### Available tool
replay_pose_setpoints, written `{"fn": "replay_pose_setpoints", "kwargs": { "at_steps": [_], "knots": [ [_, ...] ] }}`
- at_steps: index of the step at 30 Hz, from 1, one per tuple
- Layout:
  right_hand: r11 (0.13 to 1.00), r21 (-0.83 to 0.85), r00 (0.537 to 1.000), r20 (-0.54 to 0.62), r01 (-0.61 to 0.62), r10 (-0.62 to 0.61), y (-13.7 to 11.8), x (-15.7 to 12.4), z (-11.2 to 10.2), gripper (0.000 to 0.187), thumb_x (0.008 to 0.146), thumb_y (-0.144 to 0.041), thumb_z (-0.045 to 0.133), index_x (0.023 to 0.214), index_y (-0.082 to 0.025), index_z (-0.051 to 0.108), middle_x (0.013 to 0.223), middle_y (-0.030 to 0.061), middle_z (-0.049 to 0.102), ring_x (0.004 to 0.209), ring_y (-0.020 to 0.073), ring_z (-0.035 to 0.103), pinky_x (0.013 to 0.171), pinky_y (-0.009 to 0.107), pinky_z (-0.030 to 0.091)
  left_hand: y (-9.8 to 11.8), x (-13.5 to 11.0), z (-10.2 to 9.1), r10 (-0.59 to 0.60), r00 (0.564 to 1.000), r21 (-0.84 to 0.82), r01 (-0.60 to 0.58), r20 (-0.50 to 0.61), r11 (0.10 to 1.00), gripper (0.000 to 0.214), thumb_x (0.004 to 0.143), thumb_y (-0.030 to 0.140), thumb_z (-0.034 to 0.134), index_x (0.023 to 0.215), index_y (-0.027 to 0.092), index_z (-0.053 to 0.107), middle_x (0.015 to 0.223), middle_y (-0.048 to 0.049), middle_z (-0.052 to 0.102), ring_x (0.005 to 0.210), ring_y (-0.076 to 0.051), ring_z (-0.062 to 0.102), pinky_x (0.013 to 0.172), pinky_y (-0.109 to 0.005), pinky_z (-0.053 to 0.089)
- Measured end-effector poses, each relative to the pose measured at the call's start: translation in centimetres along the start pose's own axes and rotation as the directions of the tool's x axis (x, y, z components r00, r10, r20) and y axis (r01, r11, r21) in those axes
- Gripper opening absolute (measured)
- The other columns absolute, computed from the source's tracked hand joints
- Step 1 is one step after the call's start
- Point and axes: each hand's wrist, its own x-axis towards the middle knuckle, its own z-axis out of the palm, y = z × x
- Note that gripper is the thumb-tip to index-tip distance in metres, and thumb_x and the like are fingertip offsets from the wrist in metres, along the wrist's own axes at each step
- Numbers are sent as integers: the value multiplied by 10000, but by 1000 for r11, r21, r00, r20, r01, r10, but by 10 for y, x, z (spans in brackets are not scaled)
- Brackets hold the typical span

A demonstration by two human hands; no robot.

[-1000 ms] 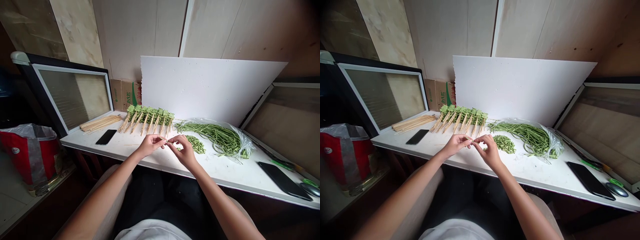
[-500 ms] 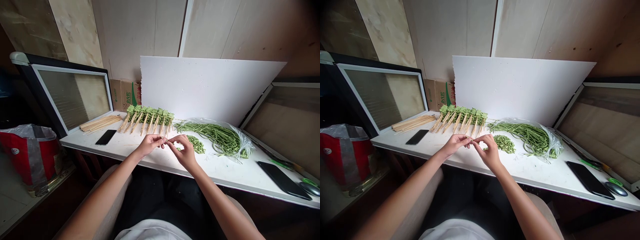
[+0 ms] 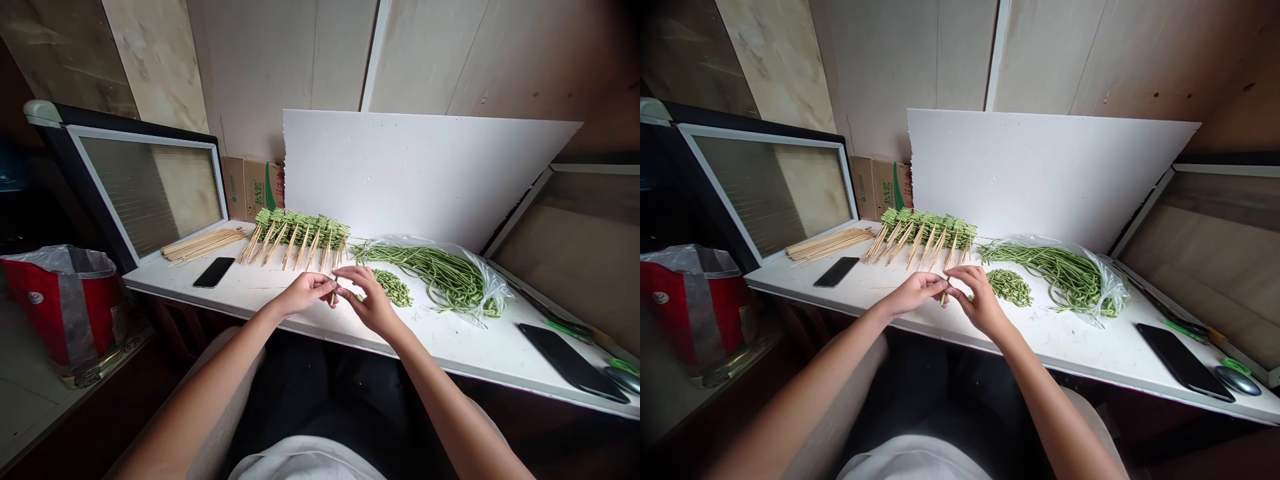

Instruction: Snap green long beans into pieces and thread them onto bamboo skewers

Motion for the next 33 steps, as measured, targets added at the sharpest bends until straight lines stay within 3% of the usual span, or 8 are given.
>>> {"fn": "replay_pose_setpoints", "kwargs": {
  "at_steps": [5,14,21,27,33],
  "knots": [
    [997,-65,997,-58,48,-51,3,0,-2,107,984,-291,679,1053,-259,754,924,68,715,895,246,617,836,425,508,0,-2,-5,8,998,76,-2,-68,997,418,947,505,684,815,114,751,798,-67,712,752,-154,650,800,-294,518],
    [974,-151,978,-98,169,-185,3,-1,-1,122,970,-211,691,1070,-252,747,890,64,705,847,229,585,769,394,507,3,-3,-7,32,992,147,-13,-124,989,346,878,465,775,929,123,797,775,-63,731,741,-168,668,782,-300,545],
    [937,-268,972,-10,224,-235,5,-4,4,142,1006,-180,618,1038,-232,747,885,78,725,868,237,562,765,400,463,1,-3,-4,111,982,414,-38,-153,909,236,931,322,685,799,158,791,804,-68,767,811,-201,700,811,-315,535],
    [995,-45,984,-153,86,-92,-2,-5,12,169,1002,-210,597,896,-249,722,830,67,705,833,242,579,760,416,498,3,-3,2,219,961,453,-122,-167,883,223,897,223,686,697,182,778,830,-75,773,889,-222,703,867,-332,526],
    [985,136,952,-273,-102,136,-10,-4,9,238,988,-392,635,812,-246,704,807,62,709,798,243,626,767,425,519,0,-1,-4,239,951,268,-183,-195,946,237,900,355,735,783,154,786,776,-87,753,763,-204,696,801,-346,550]
  ]
}}
